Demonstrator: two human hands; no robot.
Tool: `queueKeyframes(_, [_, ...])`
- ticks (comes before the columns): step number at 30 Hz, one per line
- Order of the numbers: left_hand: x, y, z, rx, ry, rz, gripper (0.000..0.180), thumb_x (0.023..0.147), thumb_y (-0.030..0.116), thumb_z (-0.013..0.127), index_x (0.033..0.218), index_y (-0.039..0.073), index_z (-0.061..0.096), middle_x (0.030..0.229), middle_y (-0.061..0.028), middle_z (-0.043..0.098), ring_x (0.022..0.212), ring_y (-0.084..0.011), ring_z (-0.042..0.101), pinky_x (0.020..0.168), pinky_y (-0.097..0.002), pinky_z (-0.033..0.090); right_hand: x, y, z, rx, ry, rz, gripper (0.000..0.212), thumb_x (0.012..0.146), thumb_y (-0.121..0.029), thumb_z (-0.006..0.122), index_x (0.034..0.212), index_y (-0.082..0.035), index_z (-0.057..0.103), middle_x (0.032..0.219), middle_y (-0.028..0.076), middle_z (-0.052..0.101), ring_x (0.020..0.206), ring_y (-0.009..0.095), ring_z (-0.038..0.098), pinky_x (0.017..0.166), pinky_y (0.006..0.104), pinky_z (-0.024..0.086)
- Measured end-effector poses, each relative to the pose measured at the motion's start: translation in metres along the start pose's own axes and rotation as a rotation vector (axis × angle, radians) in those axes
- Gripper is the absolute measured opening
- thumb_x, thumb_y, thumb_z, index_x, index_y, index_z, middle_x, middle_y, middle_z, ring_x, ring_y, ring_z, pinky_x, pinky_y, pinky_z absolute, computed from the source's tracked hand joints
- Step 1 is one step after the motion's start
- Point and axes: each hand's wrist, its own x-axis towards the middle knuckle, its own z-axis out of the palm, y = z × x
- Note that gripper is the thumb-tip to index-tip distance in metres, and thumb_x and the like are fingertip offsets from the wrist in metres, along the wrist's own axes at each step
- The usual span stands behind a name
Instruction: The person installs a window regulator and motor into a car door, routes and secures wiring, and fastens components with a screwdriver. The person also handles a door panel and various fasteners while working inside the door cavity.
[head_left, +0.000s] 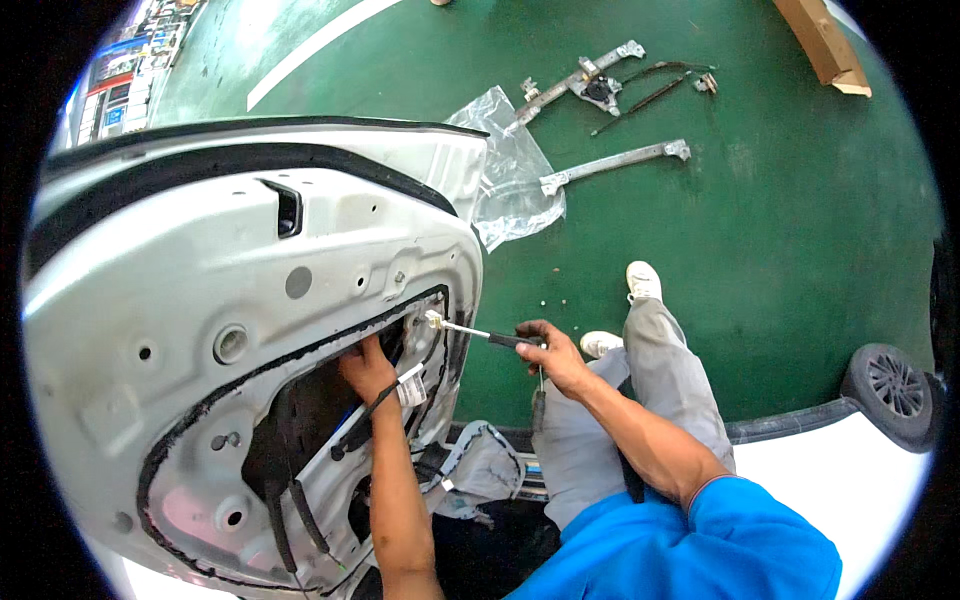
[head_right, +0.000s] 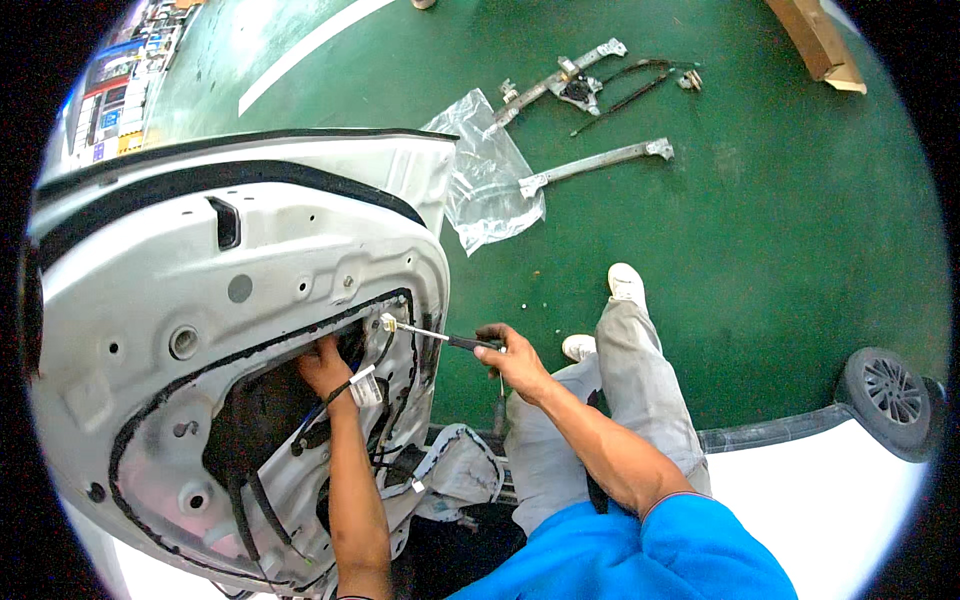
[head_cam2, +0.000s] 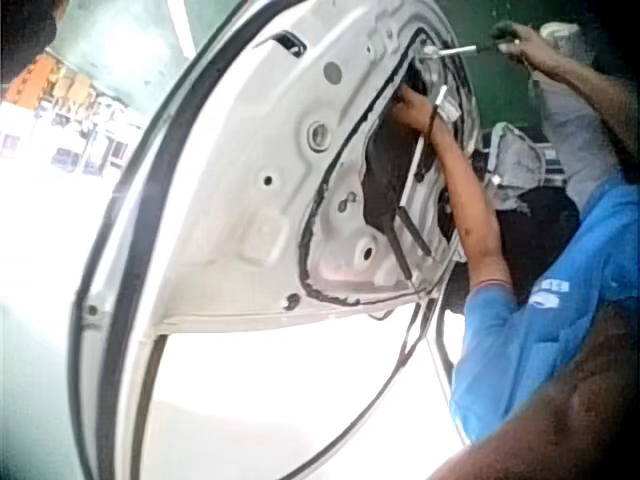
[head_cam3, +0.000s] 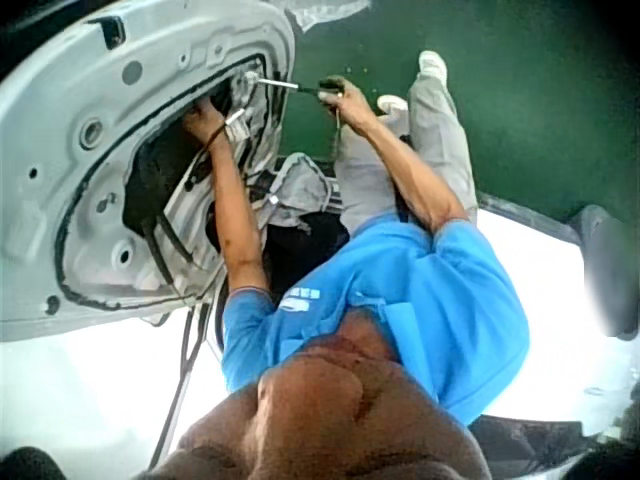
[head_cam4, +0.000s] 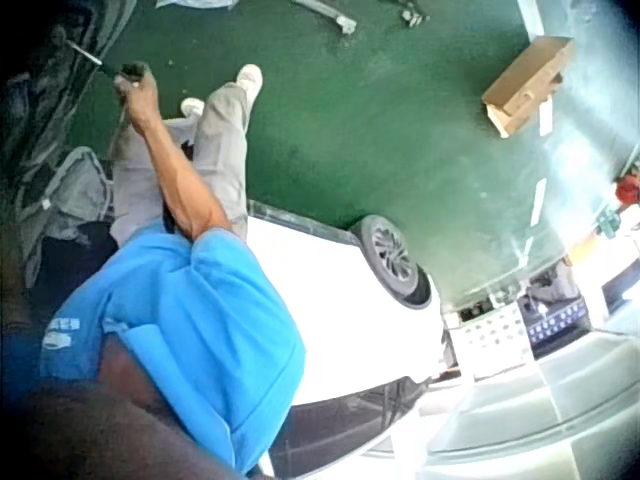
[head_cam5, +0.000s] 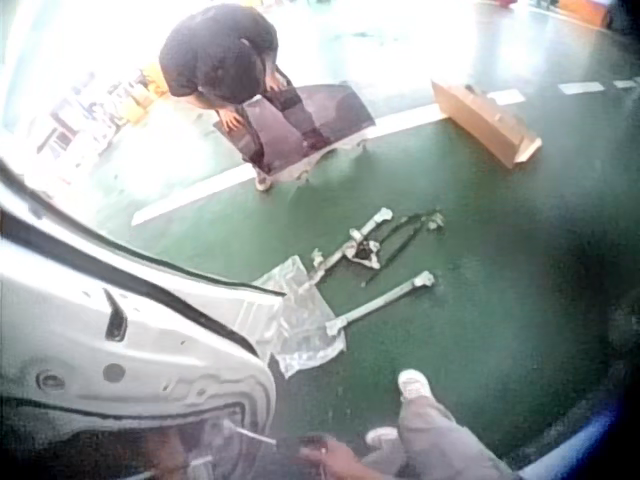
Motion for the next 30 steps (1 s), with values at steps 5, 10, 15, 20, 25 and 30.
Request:
queueKeyframes(5, [-0.002, 0.003, -0.002, 0.061, 0.018, -0.028, 0.039, 0.095, 0.026, 0.064, 0.109, -0.011, 0.065, 0.107, -0.0221, 0.072, 0.098, -0.0289, 0.067, 0.088, -0.04, 0.048, -0.024, -0.006, 0.007, -0.326, 0.026, -0.468, 0.038, 0.083, -0.005, 0.069, 0.12, 0.0, 0.059, 0.108, 0.011, 0.061, 0.102, 0.024, 0.062, 0.09, 0.0334, 0.05])
queueKeyframes(10, [-0.002, -0.005, -0.006, 0.055, -0.021, -0.094, 0.039, 0.095, 0.025, 0.065, 0.111, -0.011, 0.065, 0.113, -0.0213, 0.07, 0.102, -0.0294, 0.065, 0.093, -0.039, 0.046, -0.033, -0.009, 0.021, -0.309, 0.089, -0.296, 0.033, 0.085, -0.009, 0.069, 0.117, -0.001, 0.063, 0.107, 0.011, 0.063, 0.105, 0.023, 0.061, 0.093, 0.0325, 0.048])
queueKeyframes(15, [-0.002, -0.006, 0.0, 0.003, -0.022, -0.024, 0.043, 0.095, 0.023, 0.065, 0.118, -0.013, 0.059, 0.119, -0.0219, 0.067, 0.107, -0.0297, 0.063, 0.096, -0.0387, 0.044, -0.017, -0.015, 0.016, -0.075, 0.13, 0.041, 0.04, 0.096, -0.029, 0.064, 0.118, 0.005, 0.061, 0.088, 0.008, 0.067, 0.058, 0.012, 0.06, 0.053, 0.027, 0.05])
queueKeyframes(20, [-0.002, 0.004, 0.006, -0.094, -0.029, -0.028, 0.041, 0.094, 0.023, 0.065, 0.114, -0.013, 0.061, 0.116, -0.0217, 0.068, 0.104, -0.0291, 0.064, 0.093, -0.0388, 0.046, -0.026, -0.013, 0.02, -0.159, 0.164, -0.219, 0.033, 0.09, -0.019, 0.07, 0.115, 0.002, 0.063, 0.095, 0.009, 0.065, 0.066, 0.013, 0.061, 0.061, 0.0265, 0.05])
queueKeyframes(25, [-0.004, 0.01, 0.004, 0.005, 0.008, -0.006, 0.048, 0.091, 0.032, 0.064, 0.108, -0.013, 0.065, 0.105, -0.0268, 0.07, 0.092, -0.0372, 0.067, 0.084, -0.0432, 0.05, -0.036, -0.019, 0.034, -0.263, 0.237, -0.342, 0.03, 0.089, -0.017, 0.07, 0.111, 0.002, 0.065, 0.096, 0.008, 0.064, 0.07, 0.012, 0.061, 0.062, 0.0267, 0.05])
queueKeyframes(30, [-0.004, 0.011, 0.006, -0.037, -0.04, -0.059, 0.049, 0.092, 0.032, 0.064, 0.109, -0.013, 0.065, 0.106, -0.0264, 0.07, 0.096, -0.0354, 0.067, 0.088, -0.042, 0.049, -0.041, -0.017, 0.037, -0.183, 0.206, -0.164, 0.033, 0.089, -0.019, 0.07, 0.114, 0.001, 0.063, 0.099, 0.008, 0.064, 0.082, 0.016, 0.065, 0.063, 0.0306, 0.053])
